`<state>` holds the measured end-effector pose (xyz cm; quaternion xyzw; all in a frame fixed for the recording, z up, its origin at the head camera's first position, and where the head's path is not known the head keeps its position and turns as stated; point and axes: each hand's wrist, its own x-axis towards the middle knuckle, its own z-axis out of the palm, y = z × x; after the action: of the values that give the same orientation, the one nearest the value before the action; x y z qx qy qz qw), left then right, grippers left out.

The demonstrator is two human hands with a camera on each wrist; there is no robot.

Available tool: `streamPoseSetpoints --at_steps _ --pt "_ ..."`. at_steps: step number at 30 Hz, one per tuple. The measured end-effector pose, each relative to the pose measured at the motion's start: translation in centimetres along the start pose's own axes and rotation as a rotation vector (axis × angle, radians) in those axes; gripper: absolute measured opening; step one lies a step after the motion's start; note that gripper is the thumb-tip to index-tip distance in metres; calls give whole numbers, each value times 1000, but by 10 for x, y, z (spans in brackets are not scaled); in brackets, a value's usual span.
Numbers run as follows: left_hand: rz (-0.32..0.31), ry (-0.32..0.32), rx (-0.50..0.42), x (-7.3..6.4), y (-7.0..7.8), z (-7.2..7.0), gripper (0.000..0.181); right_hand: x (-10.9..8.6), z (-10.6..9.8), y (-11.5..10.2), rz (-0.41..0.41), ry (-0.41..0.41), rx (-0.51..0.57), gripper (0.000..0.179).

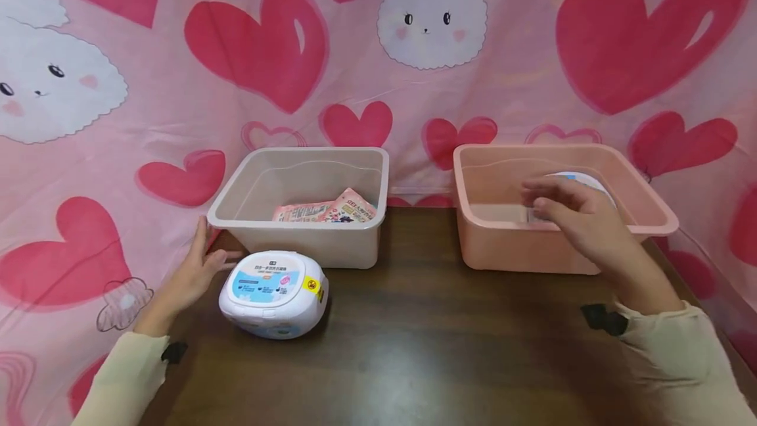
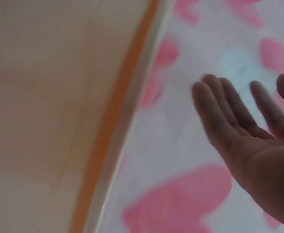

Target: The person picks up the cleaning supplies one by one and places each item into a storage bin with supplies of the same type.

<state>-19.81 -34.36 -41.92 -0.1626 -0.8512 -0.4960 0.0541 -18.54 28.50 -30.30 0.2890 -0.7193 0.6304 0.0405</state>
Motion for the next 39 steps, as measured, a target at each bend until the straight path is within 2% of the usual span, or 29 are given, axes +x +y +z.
streamPoseSetpoints --at_steps 2,5,7,10,12,16,18,21,24,27,31,35,39 --pt "-29 -35 21 -11 2 8 89 -13 -23 3 47 157 -272 38" --pt "-48 -100 32 -24 3 20 82 -30 -57 11 203 314 -583 40" --pt "-40 -132 40 -28 2 26 80 -39 -79 18 306 342 -740 52" --pt "16 -162 -7 -31 -1 32 87 -51 -110 36 303 323 -867 70" --pt "42 -185 -32 -31 -5 34 97 -61 -126 50 338 295 -922 77" --pt "58 -250 -112 -35 -10 38 116 -79 -144 72 432 254 -915 83" --pt "56 -265 -98 -38 -9 41 127 -83 -147 78 451 246 -906 85" --pt "36 -254 13 -46 -2 47 144 -82 -150 81 440 236 -894 83" --pt "48 -232 173 -49 8 54 151 -79 -150 80 443 226 -911 81" --pt "127 -207 258 -49 12 63 149 -76 -149 75 454 228 -918 82" --pt "245 -193 294 -45 15 76 142 -74 -145 71 475 247 -920 83" --pt "312 -198 322 -40 24 92 132 -75 -142 71 508 262 -918 84" --pt "371 -209 338 -34 40 112 112 -77 -141 74 509 281 -909 83"
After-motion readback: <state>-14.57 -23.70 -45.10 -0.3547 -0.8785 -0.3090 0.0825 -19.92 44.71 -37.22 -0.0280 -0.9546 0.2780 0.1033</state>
